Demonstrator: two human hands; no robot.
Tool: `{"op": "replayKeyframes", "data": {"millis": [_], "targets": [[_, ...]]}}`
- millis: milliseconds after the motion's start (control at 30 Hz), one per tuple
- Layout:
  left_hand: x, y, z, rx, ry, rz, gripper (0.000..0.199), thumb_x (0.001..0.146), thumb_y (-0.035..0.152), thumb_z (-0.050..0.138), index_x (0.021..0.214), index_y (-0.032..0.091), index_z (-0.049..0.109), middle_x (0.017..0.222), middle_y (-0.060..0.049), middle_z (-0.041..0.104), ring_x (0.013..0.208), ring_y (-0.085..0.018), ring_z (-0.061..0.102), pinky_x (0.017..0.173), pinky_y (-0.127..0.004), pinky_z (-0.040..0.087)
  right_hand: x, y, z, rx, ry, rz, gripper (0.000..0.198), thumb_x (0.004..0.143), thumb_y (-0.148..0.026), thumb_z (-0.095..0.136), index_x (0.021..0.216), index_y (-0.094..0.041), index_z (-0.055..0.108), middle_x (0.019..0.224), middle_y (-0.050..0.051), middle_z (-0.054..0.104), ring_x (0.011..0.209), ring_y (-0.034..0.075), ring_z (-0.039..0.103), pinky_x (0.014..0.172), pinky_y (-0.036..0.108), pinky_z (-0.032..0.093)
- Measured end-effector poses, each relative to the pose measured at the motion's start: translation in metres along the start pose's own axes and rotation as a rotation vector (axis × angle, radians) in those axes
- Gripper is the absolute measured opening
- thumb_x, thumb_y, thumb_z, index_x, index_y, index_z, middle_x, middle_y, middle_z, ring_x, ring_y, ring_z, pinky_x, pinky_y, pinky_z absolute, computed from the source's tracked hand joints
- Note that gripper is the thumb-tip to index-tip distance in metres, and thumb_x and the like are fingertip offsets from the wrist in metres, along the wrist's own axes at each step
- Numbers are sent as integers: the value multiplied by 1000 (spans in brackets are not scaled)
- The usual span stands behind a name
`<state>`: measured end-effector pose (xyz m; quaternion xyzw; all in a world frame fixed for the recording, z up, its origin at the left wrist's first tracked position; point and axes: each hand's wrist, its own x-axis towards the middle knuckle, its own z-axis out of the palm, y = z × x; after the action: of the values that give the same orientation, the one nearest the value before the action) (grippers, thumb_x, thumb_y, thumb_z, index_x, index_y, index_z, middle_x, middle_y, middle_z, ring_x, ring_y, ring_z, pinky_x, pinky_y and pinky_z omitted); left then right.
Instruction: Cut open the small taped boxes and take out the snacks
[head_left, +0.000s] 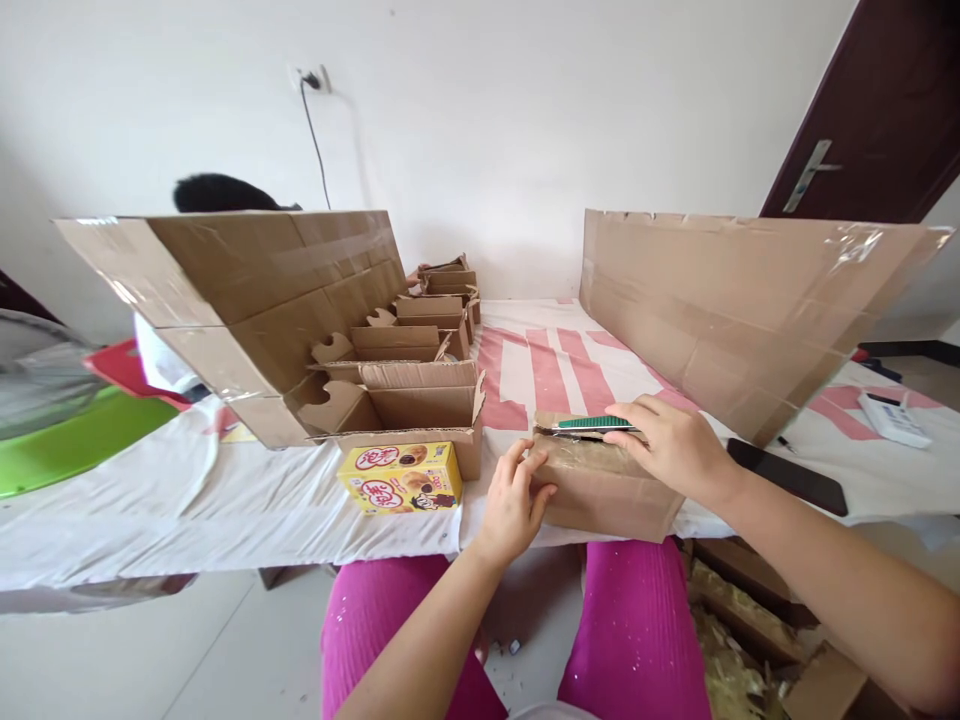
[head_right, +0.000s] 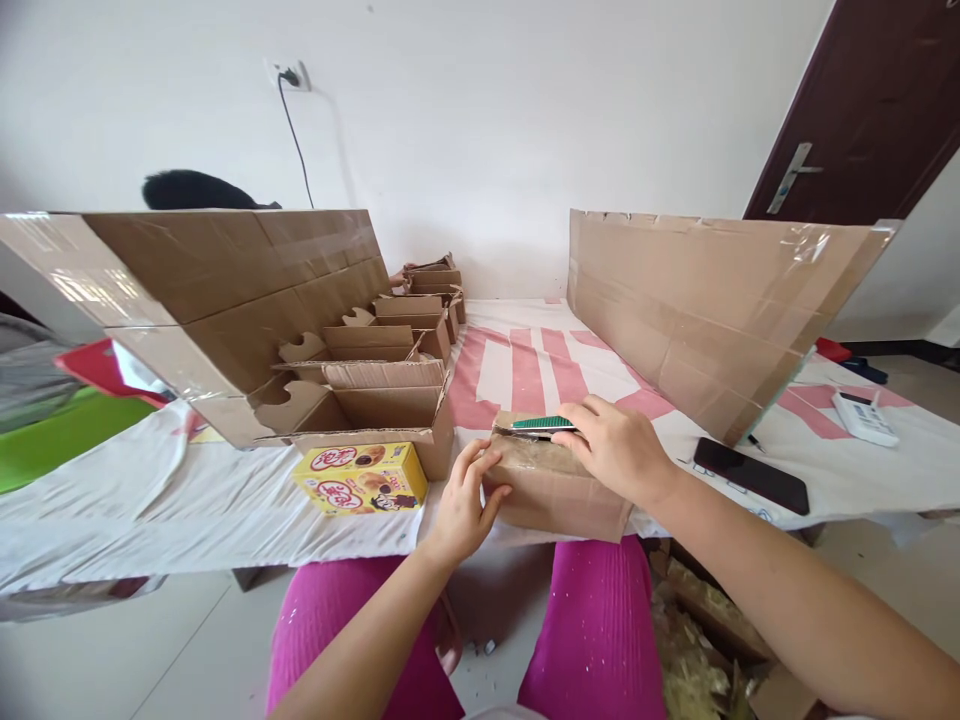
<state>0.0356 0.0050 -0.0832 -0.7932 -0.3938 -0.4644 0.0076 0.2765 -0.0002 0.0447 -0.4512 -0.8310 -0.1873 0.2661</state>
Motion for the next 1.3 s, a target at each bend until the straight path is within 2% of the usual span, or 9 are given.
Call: {"op": "replayKeyframes", "data": {"millis": [267,433,700,933,1133,1300], "targets": [[0,1,0,5,-3,7,41,90,21,56,129,22,42,137,-15,46,128,-27,49,100,-46,49,-23,4,-20,-152,-31,-45,31,98,-43,44,109,-23,65,87,3,68,66,15,62,55,28,40],[0,0,1,-2,1,7,40,90,20,56,128,21,42,136,-16,45,126,-27,50,99,-45,50,-25,7,-24,-156,-4,-40,31,97,-43,48,110,-23,66,88,3,69,68,16,63,56,28,41],[3,1,-2,-12,-13,4,42,89,20,57,128,23,42,135,-15,46,127,-28,50,99,-46,50,-11,-2,-16,-79,69,-22,29,96,-42,51,111,-23,67,91,4,70,75,16,65,62,27,46],[2,1,-1,-17,-11,-1,42,90,19,57,128,22,41,135,-15,45,129,-27,48,102,-47,48,-11,-6,-11,-157,3,-69,27,97,-39,50,109,-23,67,83,2,68,65,15,62,54,27,39],[1,1,0,-17,-28,-8,41,90,19,57,128,21,41,136,-15,43,130,-27,47,103,-46,47,-21,1,-14,-110,29,-89,27,97,-38,50,110,-23,67,88,4,69,68,15,62,58,27,41],[1,0,0,-8,-17,-13,41,89,19,57,127,20,42,136,-16,44,131,-27,46,103,-47,47,-19,-1,-1,-129,27,-94,27,97,-38,51,111,-22,67,82,3,67,66,14,61,58,27,40]]}}
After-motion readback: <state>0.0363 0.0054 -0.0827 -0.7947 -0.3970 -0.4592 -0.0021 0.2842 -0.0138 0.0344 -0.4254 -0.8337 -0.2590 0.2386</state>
